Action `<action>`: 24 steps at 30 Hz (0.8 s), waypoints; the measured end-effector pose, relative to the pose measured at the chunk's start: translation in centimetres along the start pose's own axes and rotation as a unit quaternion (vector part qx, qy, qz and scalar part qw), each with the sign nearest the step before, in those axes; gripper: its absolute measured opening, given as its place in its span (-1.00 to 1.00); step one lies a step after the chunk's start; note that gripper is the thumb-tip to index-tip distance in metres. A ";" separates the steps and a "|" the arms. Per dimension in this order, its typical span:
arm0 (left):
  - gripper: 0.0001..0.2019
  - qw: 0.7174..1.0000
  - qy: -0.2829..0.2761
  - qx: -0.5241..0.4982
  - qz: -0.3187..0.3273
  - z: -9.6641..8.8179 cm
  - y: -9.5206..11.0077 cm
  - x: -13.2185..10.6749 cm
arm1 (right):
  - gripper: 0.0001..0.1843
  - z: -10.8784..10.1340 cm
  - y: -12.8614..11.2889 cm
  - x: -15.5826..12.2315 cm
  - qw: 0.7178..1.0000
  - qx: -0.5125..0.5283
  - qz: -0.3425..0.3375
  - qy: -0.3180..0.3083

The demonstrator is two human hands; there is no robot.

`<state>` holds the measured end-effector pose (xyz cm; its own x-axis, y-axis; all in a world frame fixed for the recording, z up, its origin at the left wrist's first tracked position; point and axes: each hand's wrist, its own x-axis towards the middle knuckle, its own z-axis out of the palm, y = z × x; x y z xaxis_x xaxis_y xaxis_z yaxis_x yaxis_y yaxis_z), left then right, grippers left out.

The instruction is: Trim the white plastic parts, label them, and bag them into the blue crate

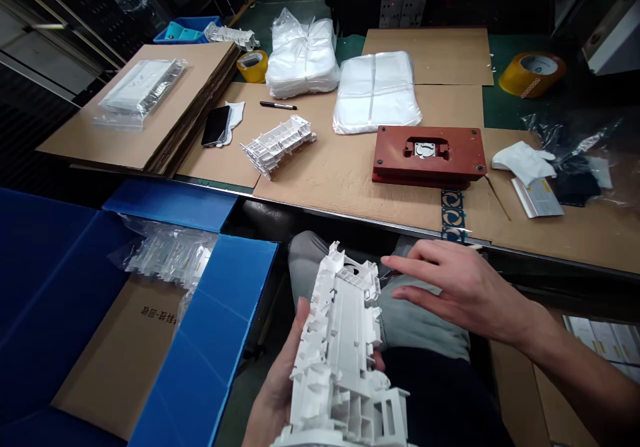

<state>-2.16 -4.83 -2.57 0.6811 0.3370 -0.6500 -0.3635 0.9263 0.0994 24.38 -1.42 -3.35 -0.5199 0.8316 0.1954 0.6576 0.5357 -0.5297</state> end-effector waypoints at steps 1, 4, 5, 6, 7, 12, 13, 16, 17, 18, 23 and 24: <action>-0.08 1.000 -0.010 -0.001 -0.006 -0.1 -0.3 0.1 | -0.57 -0.5 -0.1 0.5 0.999 -0.026 -0.031 -0.014; -0.07 0.999 -0.039 -0.005 -0.016 -0.5 -0.9 0.3 | -0.52 -1.3 -0.3 1.5 0.992 -0.078 -0.087 -0.050; -0.06 0.999 -0.046 -0.005 -0.021 -0.6 -1.0 0.3 | -0.51 -1.5 -0.4 1.8 0.990 -0.084 -0.097 -0.057; -0.05 0.998 -0.050 -0.003 -0.026 -0.6 -1.1 0.3 | -0.51 -1.6 -0.4 2.0 0.989 -0.088 -0.103 -0.062; -0.05 0.998 -0.052 0.000 -0.030 -0.7 -1.1 0.3 | -0.51 -1.6 -0.5 2.1 0.988 -0.089 -0.108 -0.064; -0.07 0.998 -0.057 0.017 -0.033 -0.3 -0.8 0.0 | -0.51 -1.9 -0.8 2.5 0.984 -0.100 -0.121 -0.080; -0.08 0.998 -0.055 0.017 -0.032 -0.2 -0.8 0.0 | -0.51 -1.9 -0.8 2.6 0.984 -0.103 -0.123 -0.083; -0.12 0.999 -0.040 0.015 -0.022 0.1 -0.7 0.0 | -0.55 -2.1 -0.8 2.7 0.983 -0.106 -0.124 -0.085; -0.13 0.999 -0.033 0.015 -0.018 0.1 -0.7 0.0 | -0.56 -2.1 -0.8 2.7 0.983 -0.108 -0.123 -0.082; -0.14 0.999 -0.026 0.017 -0.015 0.2 -0.7 0.0 | -0.58 -2.1 -0.8 2.7 0.983 -0.111 -0.123 -0.077; -0.09 1.000 0.015 0.016 0.004 0.5 -0.8 0.0 | -0.60 -2.0 -0.9 2.5 0.981 -0.128 -0.132 -0.064; -0.08 1.000 0.018 0.015 0.003 0.6 -0.8 0.0 | -0.61 -2.0 -0.9 2.5 0.981 -0.130 -0.131 -0.065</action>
<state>-1.46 -5.46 -2.19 0.6548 0.3374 -0.6763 -0.3485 0.9288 0.1259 23.57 0.45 -0.77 -0.7431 0.6441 0.1815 0.6005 0.7616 -0.2438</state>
